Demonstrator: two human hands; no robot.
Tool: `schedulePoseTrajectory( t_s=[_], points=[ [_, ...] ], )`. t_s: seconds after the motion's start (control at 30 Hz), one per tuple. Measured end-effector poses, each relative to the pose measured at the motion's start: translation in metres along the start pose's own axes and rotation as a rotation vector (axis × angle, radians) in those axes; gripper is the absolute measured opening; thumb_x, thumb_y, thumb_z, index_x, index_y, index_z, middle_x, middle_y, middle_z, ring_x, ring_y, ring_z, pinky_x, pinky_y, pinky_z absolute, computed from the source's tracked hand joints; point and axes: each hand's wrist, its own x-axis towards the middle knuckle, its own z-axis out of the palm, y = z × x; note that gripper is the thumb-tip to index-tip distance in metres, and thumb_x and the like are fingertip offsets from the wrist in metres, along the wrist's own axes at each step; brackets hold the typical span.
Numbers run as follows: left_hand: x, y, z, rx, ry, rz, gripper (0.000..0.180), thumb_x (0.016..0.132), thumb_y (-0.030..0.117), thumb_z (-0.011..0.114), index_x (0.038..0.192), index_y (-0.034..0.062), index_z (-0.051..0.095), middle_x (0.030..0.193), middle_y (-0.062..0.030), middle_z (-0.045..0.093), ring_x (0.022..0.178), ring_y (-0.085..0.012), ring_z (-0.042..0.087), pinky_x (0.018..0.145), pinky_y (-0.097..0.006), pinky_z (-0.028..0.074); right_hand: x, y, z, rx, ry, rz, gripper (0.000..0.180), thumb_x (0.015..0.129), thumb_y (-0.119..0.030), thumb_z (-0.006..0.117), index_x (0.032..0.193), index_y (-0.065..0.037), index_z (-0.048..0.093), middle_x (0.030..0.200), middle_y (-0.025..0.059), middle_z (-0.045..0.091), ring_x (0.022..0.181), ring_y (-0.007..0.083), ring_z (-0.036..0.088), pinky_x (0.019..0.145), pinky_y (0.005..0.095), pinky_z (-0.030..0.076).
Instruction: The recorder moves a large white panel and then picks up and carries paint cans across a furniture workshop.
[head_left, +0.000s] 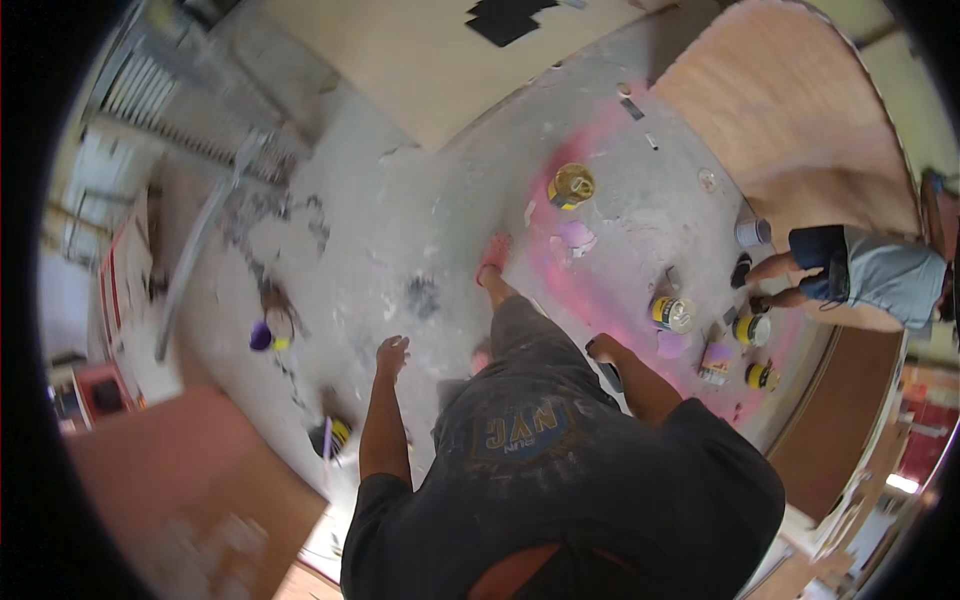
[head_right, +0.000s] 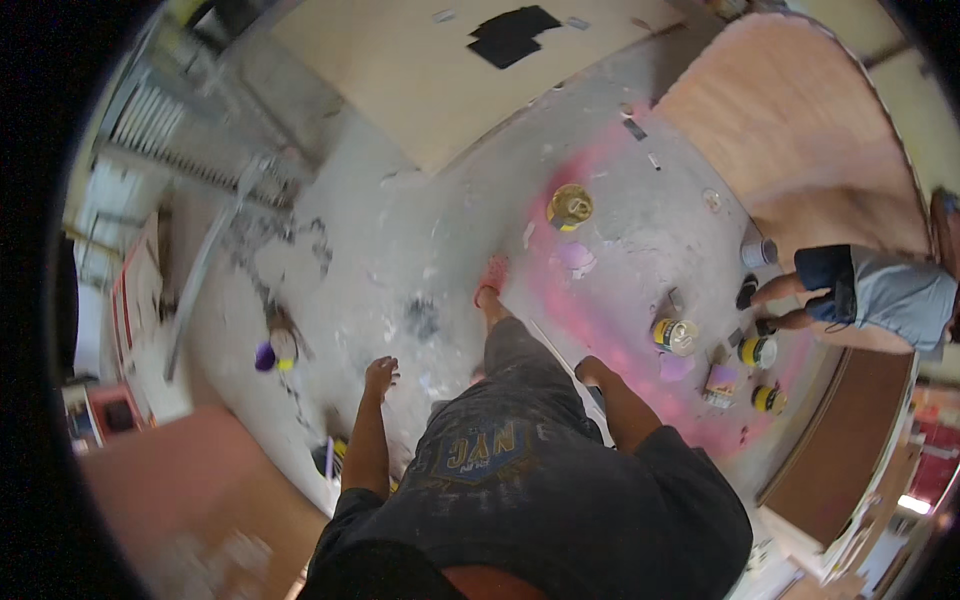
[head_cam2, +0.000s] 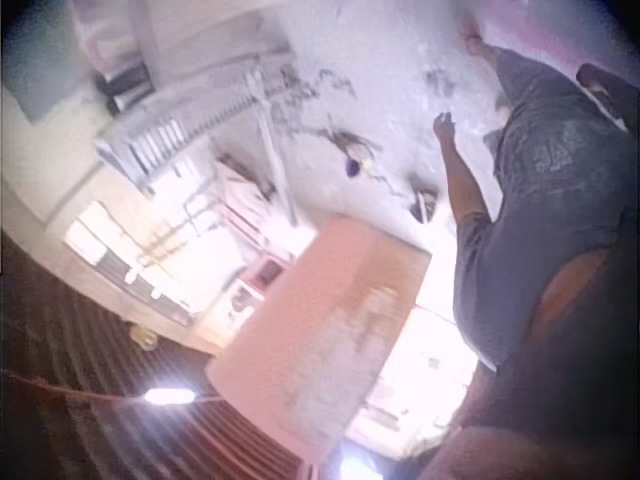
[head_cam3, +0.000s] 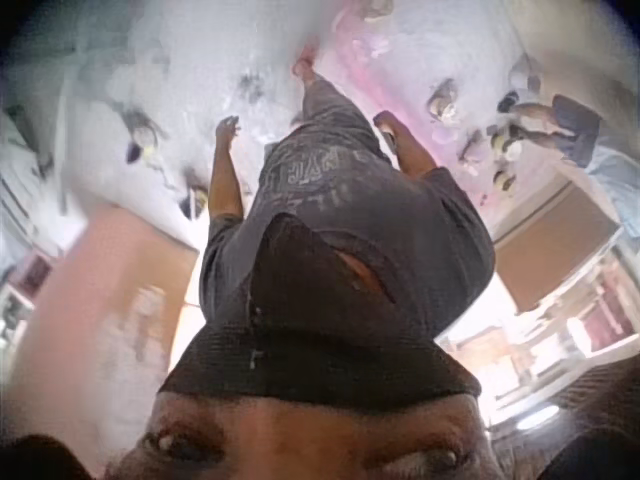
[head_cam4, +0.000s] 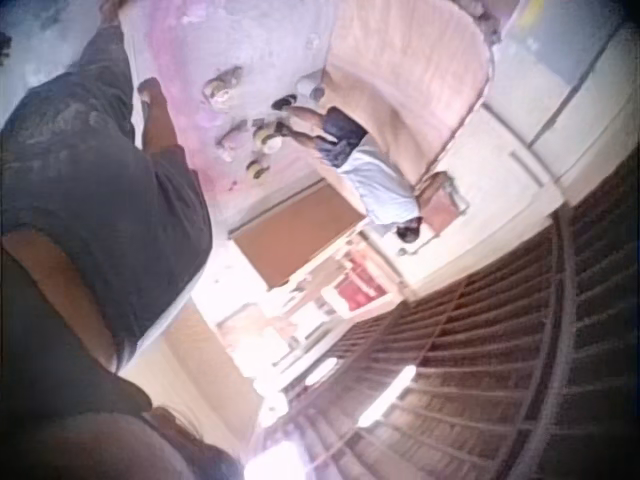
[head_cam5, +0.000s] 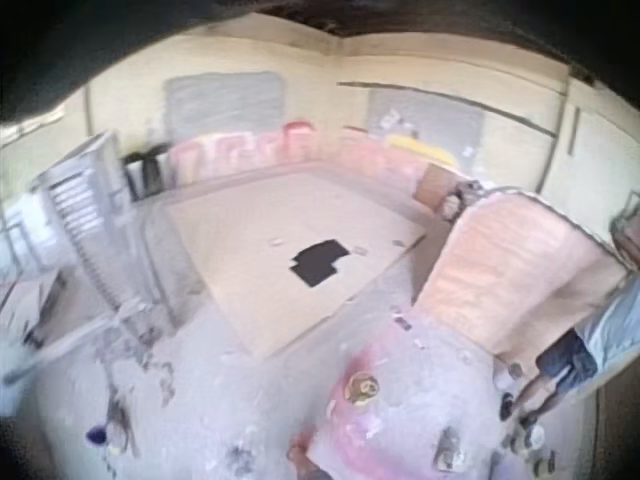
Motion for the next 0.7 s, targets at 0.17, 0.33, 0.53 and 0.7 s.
schedulePoseTrajectory(
  t_s=[0.17,0.33,0.53,0.7],
  points=[
    [0.131,0.017,-0.021,0.124,-0.242,-0.235,0.025,0.074,0.028,0.053,0.084,0.0058,0.054,0.062,-0.0052,0.052,0.05,-0.0174,0.051,0.044,-0.03,0.041,0.108,0.003,-0.079,-0.153,0.025,-0.098,0.029,0.064,-0.013,0.046,0.09,-0.01,0.058,0.085,0.0155,0.057,0.08,0.0309,0.054,0.067,0.035,0.044],
    [0.153,0.195,0.023,0.429,-0.436,-0.104,0.034,0.073,0.031,0.053,0.095,0.0044,0.05,0.081,-0.0104,0.055,0.069,-0.0214,0.053,0.063,-0.038,0.042,0.186,-0.005,-0.215,-0.185,0.029,-0.129,0.023,0.063,-0.015,0.046,0.077,-0.004,0.061,0.085,0.0145,0.058,0.079,0.0294,0.055,0.067,0.0381,0.043],
    [0.225,0.391,0.066,0.312,-0.264,-0.205,0.042,0.075,0.036,0.046,0.101,0.0025,0.05,0.09,-0.0121,0.054,0.079,-0.0221,0.051,0.066,-0.035,0.042,0.228,-0.038,-0.39,0.639,0.605,-0.07,0.026,0.064,-0.014,0.044,0.083,-0.002,0.058,0.085,0.0171,0.057,0.079,0.0303,0.054,0.07,0.0381,0.043],
    [0.333,0.489,0.117,0.549,-0.46,0.162,0.031,0.074,0.033,0.049,0.08,0.0026,0.056,0.069,-0.0069,0.055,0.06,-0.0192,0.051,0.057,-0.031,0.042,0.285,0.021,-0.423,0.357,0.417,0.066,0.025,0.065,-0.015,0.047,0.085,-0.004,0.058,0.087,0.0183,0.056,0.082,0.0289,0.054,0.071,0.0358,0.042]
  ],
)
